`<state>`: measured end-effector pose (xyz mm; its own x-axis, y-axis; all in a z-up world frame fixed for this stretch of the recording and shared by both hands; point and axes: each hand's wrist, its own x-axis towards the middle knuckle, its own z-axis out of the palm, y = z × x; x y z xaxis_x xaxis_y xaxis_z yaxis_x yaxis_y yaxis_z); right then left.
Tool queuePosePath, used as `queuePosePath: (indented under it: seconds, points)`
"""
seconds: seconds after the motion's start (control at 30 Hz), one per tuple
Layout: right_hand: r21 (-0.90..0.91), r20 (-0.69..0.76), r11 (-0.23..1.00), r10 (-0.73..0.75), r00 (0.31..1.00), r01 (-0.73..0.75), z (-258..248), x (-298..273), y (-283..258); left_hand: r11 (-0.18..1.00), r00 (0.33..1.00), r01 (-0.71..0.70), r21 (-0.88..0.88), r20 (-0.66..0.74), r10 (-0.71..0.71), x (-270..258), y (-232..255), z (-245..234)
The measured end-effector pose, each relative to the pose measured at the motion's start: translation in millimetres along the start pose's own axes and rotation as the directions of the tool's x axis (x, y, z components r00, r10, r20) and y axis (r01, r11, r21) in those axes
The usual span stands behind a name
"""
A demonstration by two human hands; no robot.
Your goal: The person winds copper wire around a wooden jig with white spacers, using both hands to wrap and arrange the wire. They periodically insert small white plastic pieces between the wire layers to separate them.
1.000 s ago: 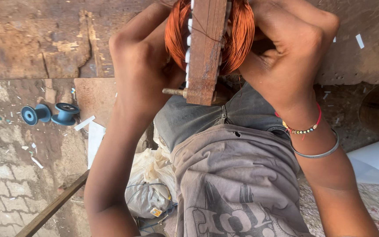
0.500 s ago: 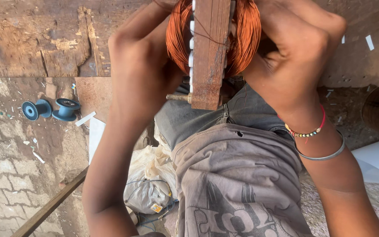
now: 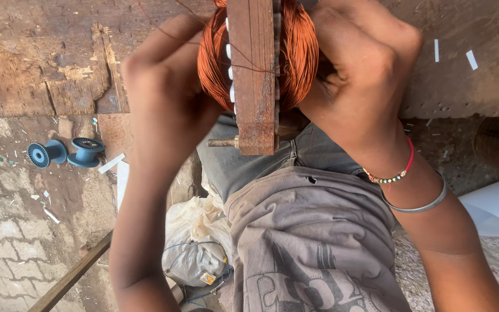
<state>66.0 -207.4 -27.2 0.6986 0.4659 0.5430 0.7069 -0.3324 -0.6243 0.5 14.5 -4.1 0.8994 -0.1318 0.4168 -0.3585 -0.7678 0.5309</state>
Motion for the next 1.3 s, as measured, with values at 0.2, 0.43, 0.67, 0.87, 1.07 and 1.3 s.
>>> queuePosePath:
  seconds: [0.2, 0.43, 0.67, 0.87, 1.07, 1.3]
  points:
    - [0.011, 0.018, 0.999, -0.032, 0.999, 0.032, -1.6, 0.4, 2.7, 0.999, 0.999, 0.034, 0.036, -0.003, -0.033, 2.5, 2.1, 5.2]
    - [0.017, 0.008, 0.997, -0.072, 0.997, 0.072, 0.4, 8.5, -0.5, 0.999, 0.999, -0.041, 0.034, 0.022, 0.04, 1.8, 4.0, -0.4]
    - [0.046, 0.057, 0.999, -0.019, 0.998, 0.016, -2.1, 9.6, 7.8, 0.997, 0.999, 0.043, 0.068, -0.017, -0.042, 8.8, 5.6, 4.0]
    - [0.212, 0.032, 0.977, -0.009, 0.999, 0.002, 0.0, 11.0, 7.6, 0.996, 0.999, 0.004, 0.084, 0.035, -0.007, 1.2, 2.2, 1.9]
    - [0.031, 0.032, 1.0, -0.005, 0.999, 0.004, 2.6, 8.4, 7.3, 0.996, 0.996, 0.088, -0.015, 0.018, -0.088, 7.0, 6.5, -1.8]
    - [0.081, 0.022, 0.993, -0.088, 0.996, 0.086, -1.4, 16.6, 7.0, 0.994, 0.992, -0.034, 0.104, 0.126, 0.021, 7.1, 13.4, -5.4]
